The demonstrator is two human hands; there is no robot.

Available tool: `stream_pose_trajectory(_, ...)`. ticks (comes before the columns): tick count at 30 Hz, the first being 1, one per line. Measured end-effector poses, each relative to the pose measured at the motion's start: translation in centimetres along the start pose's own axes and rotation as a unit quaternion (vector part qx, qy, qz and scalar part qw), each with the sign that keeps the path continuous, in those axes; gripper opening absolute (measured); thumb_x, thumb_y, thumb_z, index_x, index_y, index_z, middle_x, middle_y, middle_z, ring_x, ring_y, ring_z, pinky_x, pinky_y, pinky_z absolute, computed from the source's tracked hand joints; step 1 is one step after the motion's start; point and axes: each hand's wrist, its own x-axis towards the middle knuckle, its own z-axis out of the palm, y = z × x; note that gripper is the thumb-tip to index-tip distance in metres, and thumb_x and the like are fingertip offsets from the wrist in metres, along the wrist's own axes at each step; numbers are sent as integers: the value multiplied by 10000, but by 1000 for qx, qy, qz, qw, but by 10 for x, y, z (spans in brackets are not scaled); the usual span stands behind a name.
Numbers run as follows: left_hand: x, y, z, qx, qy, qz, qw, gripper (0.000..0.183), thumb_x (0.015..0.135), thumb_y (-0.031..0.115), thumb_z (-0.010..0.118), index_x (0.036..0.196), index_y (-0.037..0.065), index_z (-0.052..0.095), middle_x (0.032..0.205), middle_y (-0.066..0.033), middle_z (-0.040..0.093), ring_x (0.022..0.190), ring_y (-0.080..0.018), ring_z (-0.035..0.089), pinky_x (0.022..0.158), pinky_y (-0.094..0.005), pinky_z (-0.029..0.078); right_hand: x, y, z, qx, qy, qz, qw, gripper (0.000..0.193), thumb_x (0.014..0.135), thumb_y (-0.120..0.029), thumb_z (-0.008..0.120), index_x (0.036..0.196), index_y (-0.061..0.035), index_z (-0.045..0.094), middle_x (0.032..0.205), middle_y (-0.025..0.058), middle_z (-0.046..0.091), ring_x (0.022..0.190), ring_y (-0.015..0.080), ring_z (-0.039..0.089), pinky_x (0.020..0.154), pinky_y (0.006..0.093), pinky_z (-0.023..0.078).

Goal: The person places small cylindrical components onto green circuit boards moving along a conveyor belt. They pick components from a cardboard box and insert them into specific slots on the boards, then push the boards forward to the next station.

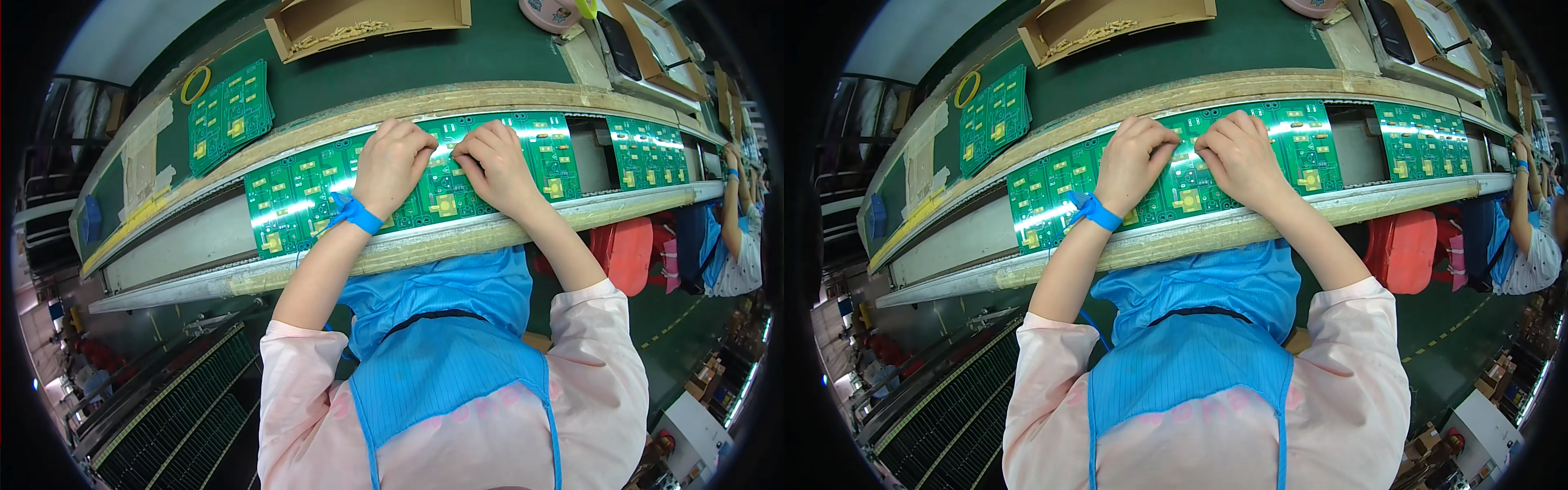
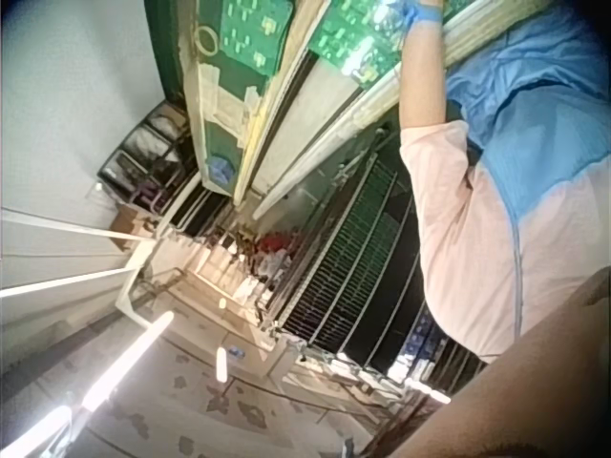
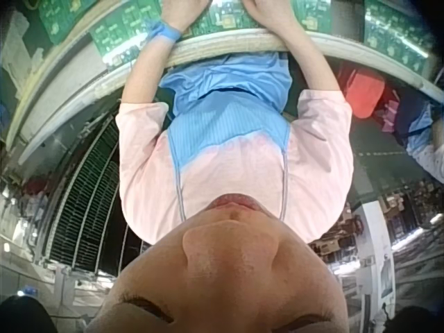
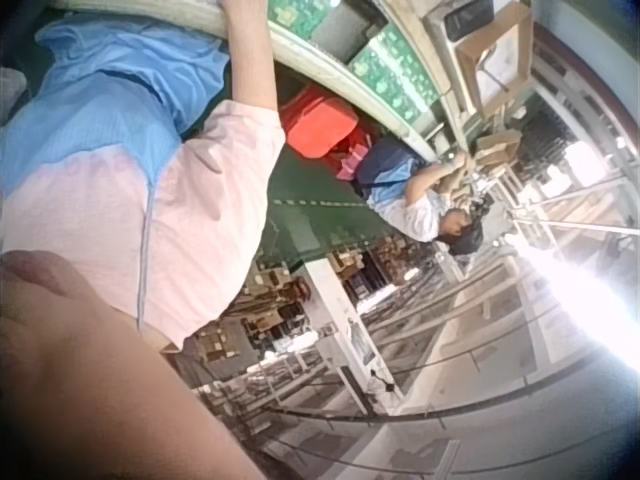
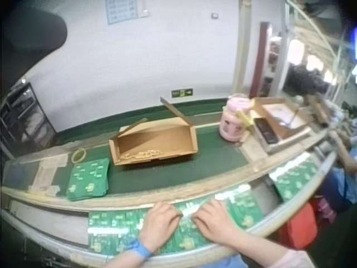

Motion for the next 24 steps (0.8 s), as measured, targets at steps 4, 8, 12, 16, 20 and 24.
stream_pose_trajectory(4,2,2,-1,16,-1,16,1000,54,783,77,707,837,80,701,849,-43,634,858,-254,591,744,-371,502,1,2,-1,6,-3,-5,1000,64,776,-90,692,829,-101,658,876,18,603,949,239,543,867,394,404)
stream_pose_trajectory(8,1,3,-1,12,0,8,1000,53,785,80,707,837,79,701,836,-46,623,854,-255,589,742,-370,499,1,0,-2,-1,-1,-4,1000,70,771,-91,698,829,-101,660,876,14,608,948,236,545,866,394,402)
stream_pose_trajectory(12,0,0,2,7,10,6,1000,53,783,84,711,835,76,701,824,-52,615,852,-260,588,747,-371,495,1,1,0,-11,5,-5,1000,75,766,-91,702,826,-103,659,874,13,611,945,231,548,863,402,399)
stream_pose_trajectory(16,-1,0,4,0,15,5,1000,57,780,79,711,836,73,703,824,-58,616,853,-267,588,756,-377,489,0,0,1,-2,4,6,1000,74,770,-78,697,827,-100,654,870,16,616,934,231,554,858,402,400)
stream_pose_trajectory(20,-2,-2,5,-12,18,5,1000,64,777,78,711,840,71,705,827,-64,619,855,-273,589,764,-387,487,3,0,-3,-13,-1,-23,1000,57,766,-78,690,801,-97,649,865,16,617,931,228,559,879,412,400)
stream_pose_trajectory(24,-2,-1,5,-8,2,-2,1000,78,777,78,711,854,69,706,844,-67,623,874,-275,588,785,-388,484,7,0,-8,-87,-33,-84,992,43,746,-81,668,788,-93,669,850,21,613,948,223,562,928,423,401)
